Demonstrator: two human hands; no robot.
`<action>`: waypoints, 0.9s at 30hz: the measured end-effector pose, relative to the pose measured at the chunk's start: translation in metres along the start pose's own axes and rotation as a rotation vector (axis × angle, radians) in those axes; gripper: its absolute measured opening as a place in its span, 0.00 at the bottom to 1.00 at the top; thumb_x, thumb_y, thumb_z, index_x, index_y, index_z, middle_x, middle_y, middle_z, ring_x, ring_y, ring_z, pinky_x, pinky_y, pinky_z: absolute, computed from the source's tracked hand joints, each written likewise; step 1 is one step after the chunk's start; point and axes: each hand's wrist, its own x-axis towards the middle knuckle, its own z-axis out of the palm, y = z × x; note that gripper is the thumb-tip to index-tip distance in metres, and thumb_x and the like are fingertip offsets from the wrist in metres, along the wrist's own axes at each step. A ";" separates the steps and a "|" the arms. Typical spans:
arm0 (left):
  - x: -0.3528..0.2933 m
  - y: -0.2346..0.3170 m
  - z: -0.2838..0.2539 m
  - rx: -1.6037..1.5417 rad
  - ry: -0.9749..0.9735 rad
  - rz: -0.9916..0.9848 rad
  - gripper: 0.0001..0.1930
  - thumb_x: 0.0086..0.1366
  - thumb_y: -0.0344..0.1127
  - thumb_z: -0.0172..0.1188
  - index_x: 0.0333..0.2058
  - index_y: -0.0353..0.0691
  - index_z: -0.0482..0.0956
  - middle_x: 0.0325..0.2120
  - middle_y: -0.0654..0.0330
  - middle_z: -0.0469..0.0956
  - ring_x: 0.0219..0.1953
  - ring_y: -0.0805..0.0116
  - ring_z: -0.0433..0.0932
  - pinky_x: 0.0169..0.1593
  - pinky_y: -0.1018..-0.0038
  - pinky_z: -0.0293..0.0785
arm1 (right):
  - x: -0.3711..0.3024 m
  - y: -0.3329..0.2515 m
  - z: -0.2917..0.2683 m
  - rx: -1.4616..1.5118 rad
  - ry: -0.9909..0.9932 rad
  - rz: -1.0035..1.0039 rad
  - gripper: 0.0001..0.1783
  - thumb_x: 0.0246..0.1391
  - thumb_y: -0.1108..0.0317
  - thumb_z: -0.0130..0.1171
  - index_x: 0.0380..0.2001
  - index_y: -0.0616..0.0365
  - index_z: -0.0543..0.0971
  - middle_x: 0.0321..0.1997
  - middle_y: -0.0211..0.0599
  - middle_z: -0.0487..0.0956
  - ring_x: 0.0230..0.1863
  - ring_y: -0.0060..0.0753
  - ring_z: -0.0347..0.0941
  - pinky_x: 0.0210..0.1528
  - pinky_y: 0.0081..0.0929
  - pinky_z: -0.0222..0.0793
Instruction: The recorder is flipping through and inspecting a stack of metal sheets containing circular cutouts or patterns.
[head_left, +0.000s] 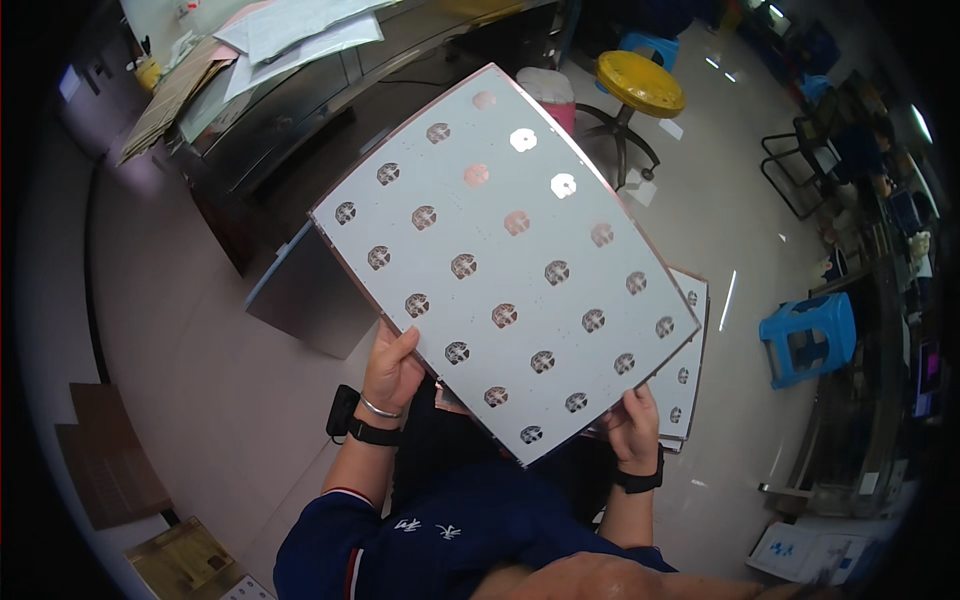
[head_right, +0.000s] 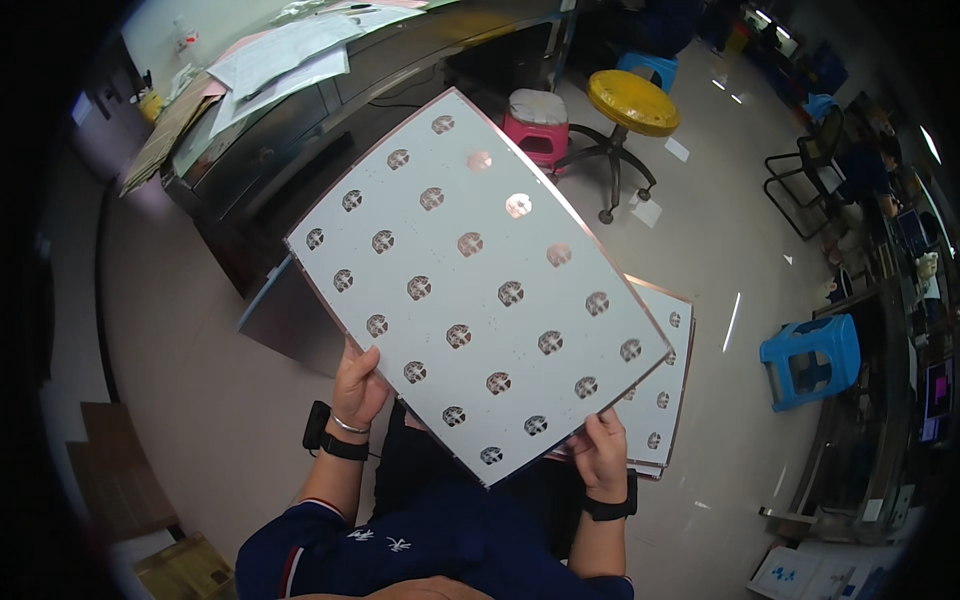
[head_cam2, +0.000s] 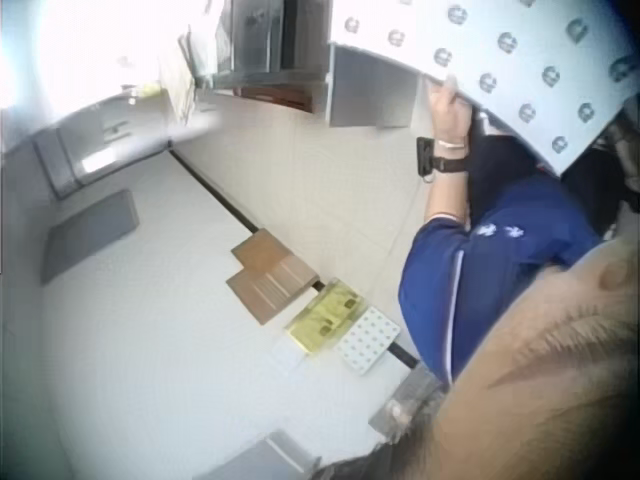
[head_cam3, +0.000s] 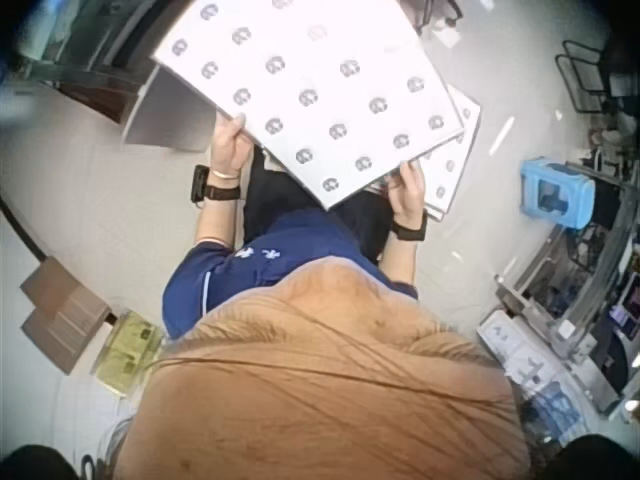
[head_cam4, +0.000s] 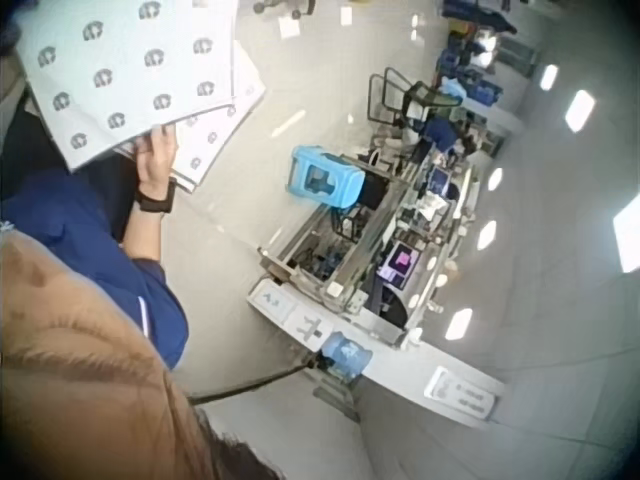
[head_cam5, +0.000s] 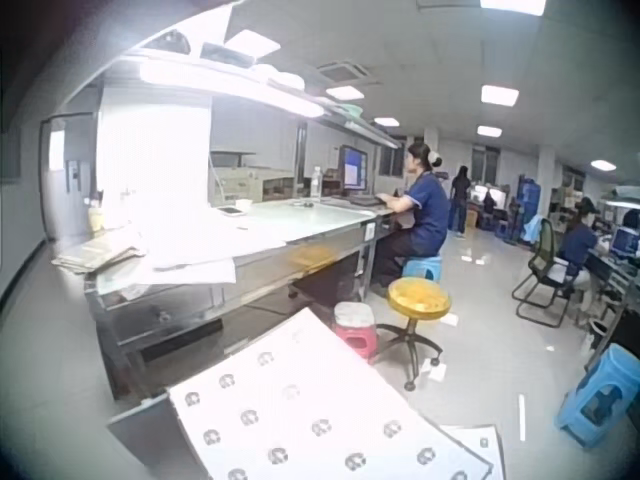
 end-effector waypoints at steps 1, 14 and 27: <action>0.000 0.004 -0.003 0.008 -0.011 -0.018 0.29 0.62 0.25 0.50 0.60 0.43 0.51 0.56 0.57 0.61 0.57 0.63 0.64 0.59 0.63 0.62 | 0.001 -0.007 0.001 0.028 0.021 -0.031 0.21 0.58 0.70 0.46 0.54 0.63 0.62 0.47 0.40 0.73 0.45 0.31 0.73 0.42 0.27 0.74; -0.003 0.017 -0.018 0.043 0.011 0.097 0.25 0.64 0.28 0.49 0.59 0.42 0.55 0.53 0.58 0.66 0.55 0.65 0.66 0.57 0.66 0.64 | -0.007 -0.012 -0.010 0.021 0.109 -0.060 0.18 0.57 0.71 0.48 0.51 0.58 0.65 0.44 0.37 0.74 0.37 0.27 0.73 0.29 0.21 0.71; -0.005 0.019 -0.015 0.093 0.112 0.089 0.25 0.65 0.31 0.47 0.59 0.38 0.54 0.52 0.56 0.66 0.52 0.66 0.69 0.54 0.69 0.68 | -0.011 -0.020 -0.004 -0.090 0.091 0.014 0.26 0.55 0.71 0.51 0.56 0.61 0.58 0.44 0.37 0.71 0.34 0.25 0.69 0.29 0.20 0.66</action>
